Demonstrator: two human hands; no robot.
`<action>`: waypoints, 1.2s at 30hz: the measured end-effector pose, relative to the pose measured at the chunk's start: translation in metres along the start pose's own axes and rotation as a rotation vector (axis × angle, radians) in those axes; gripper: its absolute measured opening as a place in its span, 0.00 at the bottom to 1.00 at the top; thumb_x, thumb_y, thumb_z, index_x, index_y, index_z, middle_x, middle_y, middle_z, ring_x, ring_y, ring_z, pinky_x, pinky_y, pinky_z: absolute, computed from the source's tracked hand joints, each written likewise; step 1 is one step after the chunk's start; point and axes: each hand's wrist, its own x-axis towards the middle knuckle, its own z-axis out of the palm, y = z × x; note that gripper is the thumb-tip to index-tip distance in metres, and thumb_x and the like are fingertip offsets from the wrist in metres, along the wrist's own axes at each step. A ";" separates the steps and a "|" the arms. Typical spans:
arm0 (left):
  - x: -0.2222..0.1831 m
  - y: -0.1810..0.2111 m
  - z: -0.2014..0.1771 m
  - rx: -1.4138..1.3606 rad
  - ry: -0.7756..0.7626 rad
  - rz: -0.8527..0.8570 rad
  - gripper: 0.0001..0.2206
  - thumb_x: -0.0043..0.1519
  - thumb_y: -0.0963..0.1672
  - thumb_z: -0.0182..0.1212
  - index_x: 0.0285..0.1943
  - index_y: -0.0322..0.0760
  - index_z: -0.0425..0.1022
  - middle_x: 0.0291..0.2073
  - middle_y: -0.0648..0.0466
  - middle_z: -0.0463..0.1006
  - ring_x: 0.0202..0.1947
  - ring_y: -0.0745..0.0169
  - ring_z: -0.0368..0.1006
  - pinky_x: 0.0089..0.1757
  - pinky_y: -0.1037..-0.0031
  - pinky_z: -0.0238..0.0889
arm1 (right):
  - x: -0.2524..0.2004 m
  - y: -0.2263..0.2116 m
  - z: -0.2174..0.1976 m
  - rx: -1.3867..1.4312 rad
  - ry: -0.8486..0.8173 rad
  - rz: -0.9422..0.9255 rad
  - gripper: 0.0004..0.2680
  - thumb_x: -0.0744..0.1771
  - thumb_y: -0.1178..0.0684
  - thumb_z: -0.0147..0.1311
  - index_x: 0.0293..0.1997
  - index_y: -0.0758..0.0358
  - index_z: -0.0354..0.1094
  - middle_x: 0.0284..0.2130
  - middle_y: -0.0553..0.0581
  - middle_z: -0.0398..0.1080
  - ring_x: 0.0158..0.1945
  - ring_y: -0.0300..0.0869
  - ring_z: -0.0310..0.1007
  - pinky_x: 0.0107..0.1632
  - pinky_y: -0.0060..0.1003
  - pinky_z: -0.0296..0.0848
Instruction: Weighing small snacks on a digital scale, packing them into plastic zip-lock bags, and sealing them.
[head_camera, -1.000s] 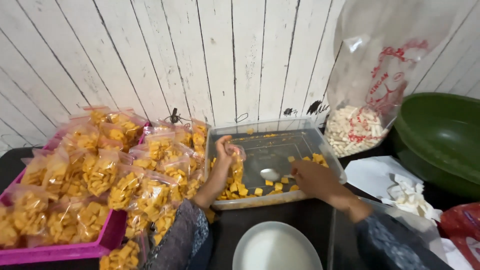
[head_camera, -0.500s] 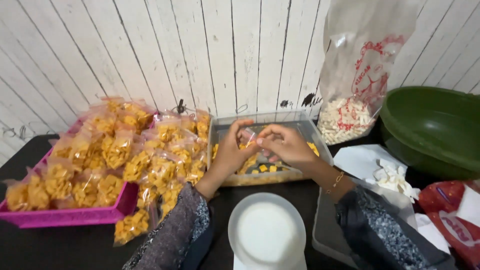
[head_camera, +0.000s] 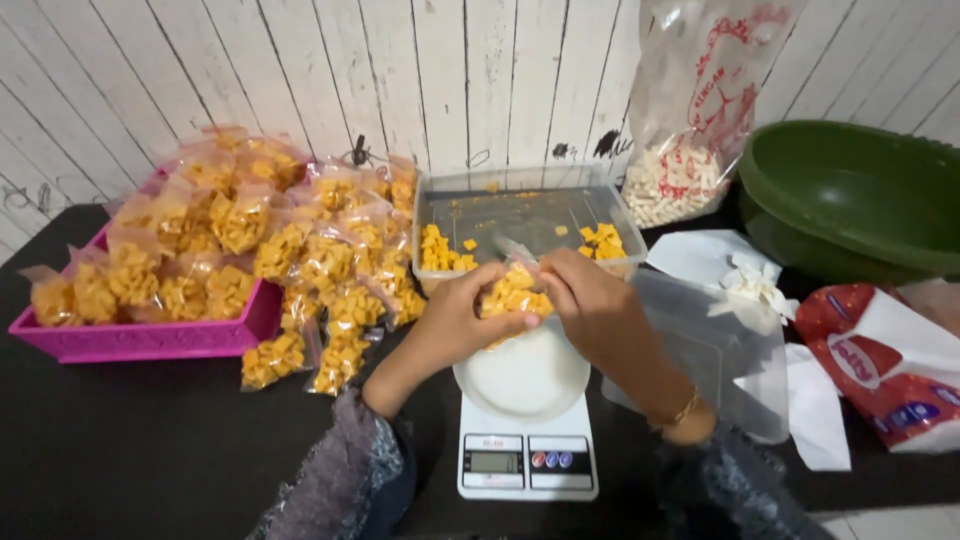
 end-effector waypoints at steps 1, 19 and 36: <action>-0.012 0.007 -0.002 -0.005 -0.001 -0.003 0.24 0.47 0.49 0.76 0.49 0.36 0.77 0.33 0.43 0.82 0.31 0.49 0.79 0.32 0.65 0.73 | -0.003 -0.003 -0.009 -0.001 -0.006 0.001 0.04 0.70 0.50 0.55 0.44 0.53 0.74 0.28 0.50 0.73 0.32 0.41 0.76 0.37 0.30 0.74; -0.081 -0.058 -0.009 0.403 0.614 0.267 0.07 0.67 0.44 0.55 0.48 0.42 0.77 0.32 0.54 0.78 0.36 0.51 0.77 0.40 0.67 0.70 | -0.067 0.008 0.050 -0.003 -0.055 0.158 0.05 0.63 0.46 0.63 0.31 0.43 0.70 0.27 0.39 0.66 0.34 0.36 0.72 0.39 0.28 0.73; -0.083 -0.054 -0.009 0.333 0.634 0.290 0.07 0.68 0.42 0.53 0.47 0.36 0.77 0.31 0.48 0.77 0.35 0.46 0.76 0.39 0.63 0.71 | -0.061 0.007 0.025 0.186 0.014 0.369 0.03 0.68 0.51 0.57 0.35 0.51 0.74 0.24 0.44 0.68 0.30 0.37 0.72 0.38 0.29 0.72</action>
